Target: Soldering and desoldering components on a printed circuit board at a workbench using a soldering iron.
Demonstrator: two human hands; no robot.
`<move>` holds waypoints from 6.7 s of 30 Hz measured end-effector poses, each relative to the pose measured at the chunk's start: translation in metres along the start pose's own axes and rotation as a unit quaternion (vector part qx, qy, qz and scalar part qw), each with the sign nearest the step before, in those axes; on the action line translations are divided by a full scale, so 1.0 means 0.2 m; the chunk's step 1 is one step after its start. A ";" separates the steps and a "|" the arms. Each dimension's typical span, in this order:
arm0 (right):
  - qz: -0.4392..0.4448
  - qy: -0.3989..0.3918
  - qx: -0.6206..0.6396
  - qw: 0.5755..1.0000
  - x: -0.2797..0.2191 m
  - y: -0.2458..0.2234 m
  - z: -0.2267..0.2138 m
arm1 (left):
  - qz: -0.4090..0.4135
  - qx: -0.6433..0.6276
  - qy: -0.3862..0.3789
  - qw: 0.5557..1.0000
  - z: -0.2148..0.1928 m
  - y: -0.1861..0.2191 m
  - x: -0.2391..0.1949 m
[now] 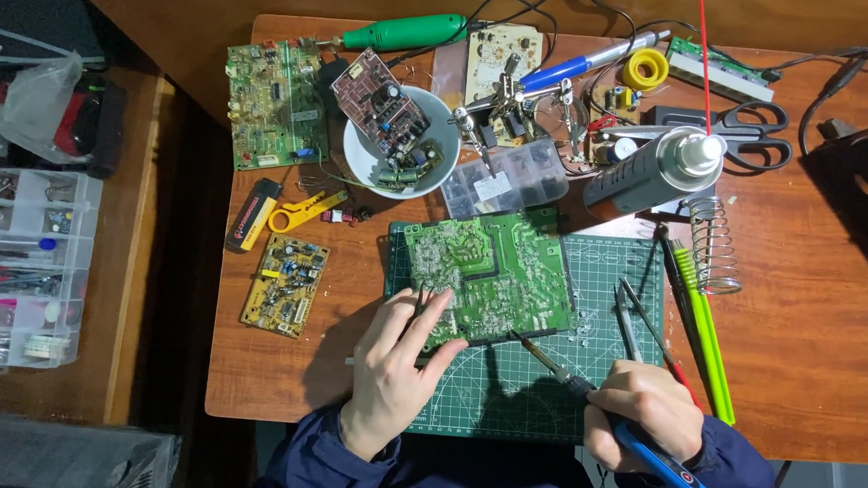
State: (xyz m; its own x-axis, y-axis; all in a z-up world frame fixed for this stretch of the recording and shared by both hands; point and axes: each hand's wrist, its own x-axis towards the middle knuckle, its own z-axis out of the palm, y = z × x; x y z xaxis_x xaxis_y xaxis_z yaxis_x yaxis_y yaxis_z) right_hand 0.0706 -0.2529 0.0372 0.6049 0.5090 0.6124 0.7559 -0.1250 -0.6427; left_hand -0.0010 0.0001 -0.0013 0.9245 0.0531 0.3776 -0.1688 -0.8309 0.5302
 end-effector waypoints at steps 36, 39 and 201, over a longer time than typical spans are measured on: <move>-0.034 0.250 0.026 0.967 -0.16 0.10 -0.02 | 0.186 -0.155 0.009 0.970 0.05 0.14 -0.11; -0.044 0.263 0.042 0.963 -0.15 0.11 -0.01 | 0.166 -0.161 0.010 0.973 0.07 0.18 -0.09; 0.131 0.220 -0.346 0.903 -0.15 0.10 -0.23 | 0.114 -0.002 0.048 0.992 0.04 0.31 -0.11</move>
State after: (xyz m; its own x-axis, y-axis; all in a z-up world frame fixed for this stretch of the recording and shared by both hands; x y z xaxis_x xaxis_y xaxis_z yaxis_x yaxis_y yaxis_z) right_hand 0.0793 -0.3111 0.0267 0.7112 0.0161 0.7028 0.4564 -0.7710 -0.4442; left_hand -0.0292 -0.0575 0.0170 0.8246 -0.0835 0.5595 -0.3718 -0.8255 0.4247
